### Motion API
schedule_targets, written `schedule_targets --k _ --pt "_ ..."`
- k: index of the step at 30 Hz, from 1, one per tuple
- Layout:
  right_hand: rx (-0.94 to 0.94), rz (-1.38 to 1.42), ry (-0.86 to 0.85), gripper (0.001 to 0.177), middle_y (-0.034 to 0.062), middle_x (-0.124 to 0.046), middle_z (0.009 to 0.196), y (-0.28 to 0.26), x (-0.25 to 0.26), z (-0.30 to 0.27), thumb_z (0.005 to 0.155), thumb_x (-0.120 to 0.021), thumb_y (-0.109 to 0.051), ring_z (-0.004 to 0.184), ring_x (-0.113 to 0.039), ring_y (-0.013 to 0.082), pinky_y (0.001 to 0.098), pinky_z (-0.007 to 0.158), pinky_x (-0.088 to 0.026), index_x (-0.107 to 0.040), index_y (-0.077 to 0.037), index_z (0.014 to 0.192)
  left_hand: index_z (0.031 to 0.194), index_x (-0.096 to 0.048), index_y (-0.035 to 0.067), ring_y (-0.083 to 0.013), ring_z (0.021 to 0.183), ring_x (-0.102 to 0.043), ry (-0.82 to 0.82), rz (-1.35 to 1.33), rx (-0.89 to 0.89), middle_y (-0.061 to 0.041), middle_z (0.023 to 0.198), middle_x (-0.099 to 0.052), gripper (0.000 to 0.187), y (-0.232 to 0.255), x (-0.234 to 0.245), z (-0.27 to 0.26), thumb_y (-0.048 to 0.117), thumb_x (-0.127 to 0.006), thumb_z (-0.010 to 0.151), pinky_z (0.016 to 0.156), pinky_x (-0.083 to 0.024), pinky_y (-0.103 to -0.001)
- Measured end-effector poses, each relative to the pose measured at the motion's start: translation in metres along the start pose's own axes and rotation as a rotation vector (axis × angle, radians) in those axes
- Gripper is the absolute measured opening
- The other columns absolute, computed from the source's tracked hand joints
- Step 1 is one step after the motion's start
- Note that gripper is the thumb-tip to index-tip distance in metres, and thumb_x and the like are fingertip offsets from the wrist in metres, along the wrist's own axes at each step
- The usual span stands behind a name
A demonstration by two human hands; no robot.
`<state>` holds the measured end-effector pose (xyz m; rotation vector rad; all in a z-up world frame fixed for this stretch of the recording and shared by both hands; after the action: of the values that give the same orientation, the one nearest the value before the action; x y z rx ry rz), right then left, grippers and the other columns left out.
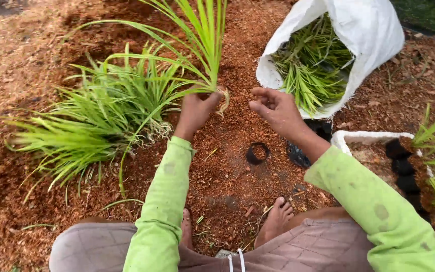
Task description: A person is transplanting small green seedlings into black plastic nursery bags filled with a reddish-brown soil substrate.
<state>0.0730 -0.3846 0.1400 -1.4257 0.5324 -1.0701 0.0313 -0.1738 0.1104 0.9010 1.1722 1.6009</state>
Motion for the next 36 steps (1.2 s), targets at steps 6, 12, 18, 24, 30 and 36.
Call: schedule_targets --k 6,12,18,24,30,36 --pt "-0.219 0.004 -0.072 0.077 0.0082 -0.053 0.086 0.013 -0.001 -0.018 0.075 -0.082 -0.009 0.072 -0.060 0.0184 0.0313 0.072 -0.055 -0.038 0.011 0.136 0.097 -0.062 -0.002 -0.0381 0.083 -0.066 -0.202 0.302 0.091 -0.022 0.087 -0.066 0.018 -0.014 -0.079 -0.049 0.011 -0.066 0.086 0.076 -0.051 -0.049" --pt "-0.257 0.176 0.054 0.041 0.0131 -0.065 0.079 0.056 0.017 -0.021 0.087 -0.073 -0.020 0.067 -0.068 0.0201 0.0244 0.061 -0.051 -0.057 0.006 0.114 0.095 -0.065 0.000 -0.0355 0.092 -0.063 -0.266 0.181 0.118 -0.021 0.090 -0.064 0.023 -0.006 -0.096 -0.057 0.019 -0.071 0.084 0.082 -0.050 -0.049" --pt "-0.410 0.228 0.044 0.033 0.0051 -0.059 0.068 0.069 0.028 -0.028 0.085 -0.074 -0.028 0.054 -0.059 0.0111 0.0222 0.046 -0.052 -0.059 -0.002 0.097 0.126 -0.054 -0.005 -0.0367 0.094 -0.067 -0.306 -0.184 0.112 -0.026 0.100 -0.068 0.046 -0.038 -0.106 -0.051 0.006 -0.071 0.085 0.083 -0.055 -0.047" --pt "-0.419 0.198 0.055 0.038 0.0003 -0.060 0.067 0.108 0.043 -0.032 0.077 -0.081 -0.021 0.050 -0.054 0.0046 0.0155 0.041 -0.047 -0.061 -0.006 0.105 0.132 -0.047 -0.007 -0.0339 0.089 -0.066 -0.232 0.055 0.153 -0.026 0.098 -0.067 0.045 -0.040 -0.109 -0.060 0.006 -0.062 0.092 0.079 -0.052 -0.046" --pt "-0.316 0.187 0.065 0.059 0.0030 -0.059 0.068 0.124 0.033 -0.023 0.076 -0.084 -0.017 0.049 -0.055 0.0072 0.0182 0.039 -0.051 -0.052 0.006 0.119 0.122 -0.058 -0.001 -0.0168 0.071 -0.055 -0.219 0.410 0.065 -0.010 0.083 -0.059 0.039 -0.056 -0.130 -0.063 0.026 -0.063 0.094 0.065 -0.047 -0.033" --pt "-0.282 0.225 0.147 0.028 0.0033 -0.059 0.062 0.110 0.028 -0.029 0.084 -0.076 -0.017 0.046 -0.055 0.0072 0.0184 0.038 -0.049 -0.060 0.002 0.099 0.110 -0.065 0.007 -0.0196 0.075 -0.056 -0.250 0.536 -0.074 -0.009 0.086 -0.064 0.024 -0.040 -0.130 -0.068 0.018 -0.068 0.089 0.070 -0.044 -0.033"
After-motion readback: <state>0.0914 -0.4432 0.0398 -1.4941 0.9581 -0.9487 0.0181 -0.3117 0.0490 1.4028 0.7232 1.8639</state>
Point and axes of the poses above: each hand's wrist, its own z-axis towards the middle knuckle, its own x-axis out of the back of the hand, y = z × x, the point moved 3 cm from there along z, towards the middle knuckle
